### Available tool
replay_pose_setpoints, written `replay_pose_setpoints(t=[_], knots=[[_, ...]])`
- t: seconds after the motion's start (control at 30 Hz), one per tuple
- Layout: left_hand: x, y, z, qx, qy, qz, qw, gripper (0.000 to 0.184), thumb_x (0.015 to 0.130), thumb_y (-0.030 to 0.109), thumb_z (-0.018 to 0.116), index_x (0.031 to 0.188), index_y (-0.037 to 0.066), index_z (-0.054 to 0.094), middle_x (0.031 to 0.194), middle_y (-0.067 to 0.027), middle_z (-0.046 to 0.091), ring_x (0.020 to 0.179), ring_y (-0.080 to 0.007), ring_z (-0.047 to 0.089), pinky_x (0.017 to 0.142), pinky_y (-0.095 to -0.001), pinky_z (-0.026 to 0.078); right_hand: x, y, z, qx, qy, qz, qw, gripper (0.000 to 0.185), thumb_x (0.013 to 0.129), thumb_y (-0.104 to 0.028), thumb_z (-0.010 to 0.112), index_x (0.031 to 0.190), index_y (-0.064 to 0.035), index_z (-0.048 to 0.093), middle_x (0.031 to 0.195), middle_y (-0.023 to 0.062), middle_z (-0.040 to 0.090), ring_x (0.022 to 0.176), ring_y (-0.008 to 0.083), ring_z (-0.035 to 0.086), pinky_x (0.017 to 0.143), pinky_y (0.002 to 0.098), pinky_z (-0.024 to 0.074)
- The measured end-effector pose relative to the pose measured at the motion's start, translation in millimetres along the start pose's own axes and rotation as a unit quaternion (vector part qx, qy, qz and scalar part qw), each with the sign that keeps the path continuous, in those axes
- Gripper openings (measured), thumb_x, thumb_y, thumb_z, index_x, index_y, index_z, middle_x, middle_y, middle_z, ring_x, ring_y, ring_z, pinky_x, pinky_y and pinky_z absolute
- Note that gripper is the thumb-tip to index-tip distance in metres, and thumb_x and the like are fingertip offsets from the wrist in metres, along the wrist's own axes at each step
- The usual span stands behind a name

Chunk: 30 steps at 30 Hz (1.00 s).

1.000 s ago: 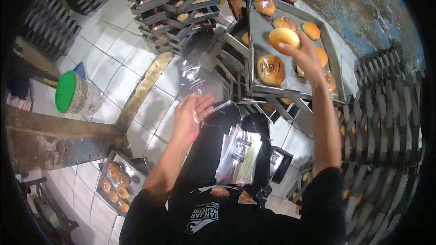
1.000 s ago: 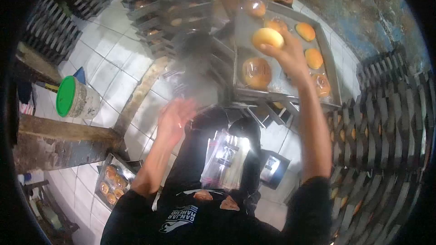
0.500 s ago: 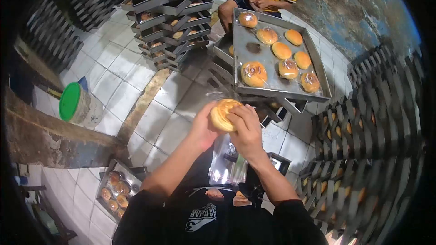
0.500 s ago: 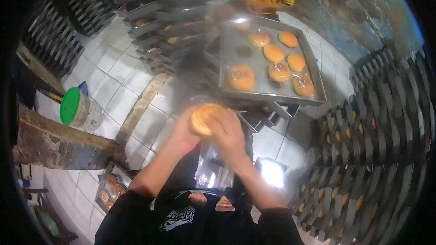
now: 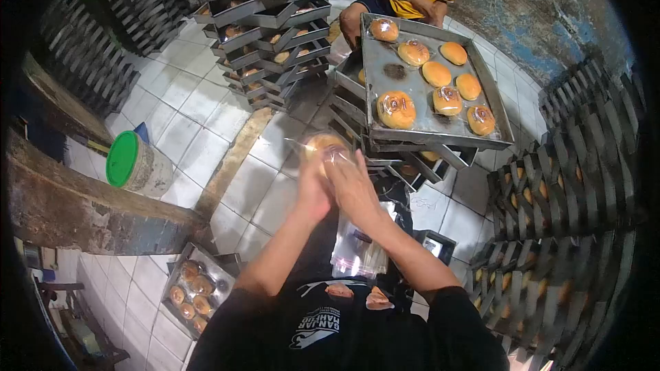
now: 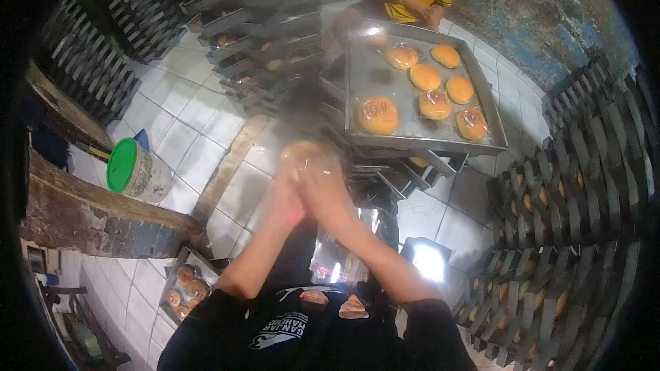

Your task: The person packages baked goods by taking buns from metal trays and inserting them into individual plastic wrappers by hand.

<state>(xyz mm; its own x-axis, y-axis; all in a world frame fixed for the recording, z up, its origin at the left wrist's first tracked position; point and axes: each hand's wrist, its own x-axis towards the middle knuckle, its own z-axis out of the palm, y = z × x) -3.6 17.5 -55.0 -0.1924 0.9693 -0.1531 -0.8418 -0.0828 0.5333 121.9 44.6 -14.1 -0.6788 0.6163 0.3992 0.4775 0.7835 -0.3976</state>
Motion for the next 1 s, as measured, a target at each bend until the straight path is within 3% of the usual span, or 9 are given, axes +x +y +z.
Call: replay_pose_setpoints(t=[0.17,0.33,0.53,0.57,0.73,0.87,0.9,0.93,1.0], knots=[[15.2,-8.6,5.1,-0.107,0.07,0.005,0.992,0.049,0.105,0.05,0.051,0.128,0.007,0.058,0.114,-0.0086,0.067,0.108,-0.0249,0.066,0.098,-0.0413,0.054,2.3,-3.2,-40.2,0.038,-0.016,-0.055,0.998,0.037,0.084,-0.005,0.069,0.121,-0.0036,0.064,0.122,0.017,0.065,0.124,0.0359,0.058,0.115,0.0576,0.0335],[14.5,4.7,9.2,-0.079,0.069,-0.092,0.99,0.073,0.105,0.067,0.034,0.14,0.005,0.053,0.131,-0.0181,0.063,0.12,-0.0378,0.063,0.1,-0.0516,0.055,-11.7,-18.3,-30.3,0.285,-0.091,0.053,0.953,0.012,0.089,-0.004,0.071,0.091,-0.0032,0.059,0.096,0.0134,0.064,0.09,0.0303,0.065,0.079,0.0428,0.049],[25.3,33.3,-34.9,-0.086,0.115,-0.027,0.989,0.069,0.105,0.064,0.032,0.139,0.008,0.053,0.134,-0.0166,0.062,0.124,-0.0364,0.06,0.099,-0.054,0.053,-40.8,-30.8,-46.2,0.636,-0.223,-0.014,0.739,0.015,0.095,-0.007,0.07,0.091,-0.0037,0.056,0.096,0.0066,0.063,0.089,0.0191,0.063,0.07,0.0331,0.05],[20.5,29.7,-38.0,-0.095,0.124,-0.02,0.988,0.069,0.105,0.065,0.032,0.138,0.009,0.054,0.133,-0.0161,0.062,0.122,-0.0359,0.061,0.1,-0.0538,0.052,-35.6,-23.8,-27.4,0.481,-0.05,0.125,0.866,0.018,0.094,-0.007,0.073,0.089,-0.0048,0.056,0.094,0.0069,0.064,0.086,0.0138,0.061,0.066,0.0271,0.0478],[-3.2,4.9,-22.2,0.203,0.053,0.052,0.976,0.059,0.107,0.059,0.036,0.133,0.01,0.057,0.131,-0.0119,0.064,0.119,-0.0304,0.062,0.105,-0.0533,0.048,-32.1,-23.3,-21.1,0.434,-0.208,0.232,0.845,0.021,0.09,-0.004,0.076,0.088,-0.0052,0.055,0.085,0.0063,0.063,0.078,0.012,0.06,0.067,0.0278,0.0502],[10.8,35.9,-62.5,-0.039,0.083,-0.046,0.995,0.052,0.109,0.054,0.037,0.134,0.013,0.057,0.13,-0.0098,0.064,0.121,-0.0287,0.061,0.105,-0.053,0.047,-56.0,-31.9,-64.7,0.654,-0.216,0.016,0.725,0.026,0.088,-0.011,0.082,0.089,-0.0055,0.057,0.085,0.0059,0.064,0.079,0.0192,0.063,0.074,0.0319,0.0525],[0.2,41.6,-51.5,-0.066,0.083,-0.056,0.993,0.051,0.109,0.053,0.038,0.133,0.013,0.057,0.129,-0.0089,0.065,0.12,-0.028,0.062,0.103,-0.0522,0.048,-54.5,-22.8,-56.7,0.55,-0.168,0.266,0.773,0.031,0.083,-0.011,0.086,0.101,-0.0032,0.062,0.096,0.0108,0.066,0.088,0.0279,0.067,0.083,0.0354,0.0542],[-22.0,46.3,-12.3,-0.053,0.077,-0.109,0.99,0.048,0.109,0.051,0.039,0.133,0.013,0.057,0.13,-0.0084,0.065,0.12,-0.0277,0.062,0.101,-0.0505,0.05,-46.5,-16.6,-51.5,0.335,-0.035,0.156,0.929,0.036,0.081,-0.01,0.086,0.107,-0.0027,0.063,0.101,0.0127,0.066,0.092,0.03,0.067,0.086,0.0372,0.0546],[-52.5,36.6,10.6,-0.053,0.037,-0.227,0.972,0.044,0.109,0.048,0.043,0.131,0.012,0.058,0.135,-0.0099,0.063,0.123,-0.0258,0.062,0.099,-0.0454,0.053,-38.2,-16.6,-45.2,0.134,0.104,-0.03,0.985,0.044,0.078,-0.006,0.084,0.117,-0.0018,0.064,0.109,0.0156,0.066,0.096,0.0359,0.067,0.089,0.0416,0.0554]])
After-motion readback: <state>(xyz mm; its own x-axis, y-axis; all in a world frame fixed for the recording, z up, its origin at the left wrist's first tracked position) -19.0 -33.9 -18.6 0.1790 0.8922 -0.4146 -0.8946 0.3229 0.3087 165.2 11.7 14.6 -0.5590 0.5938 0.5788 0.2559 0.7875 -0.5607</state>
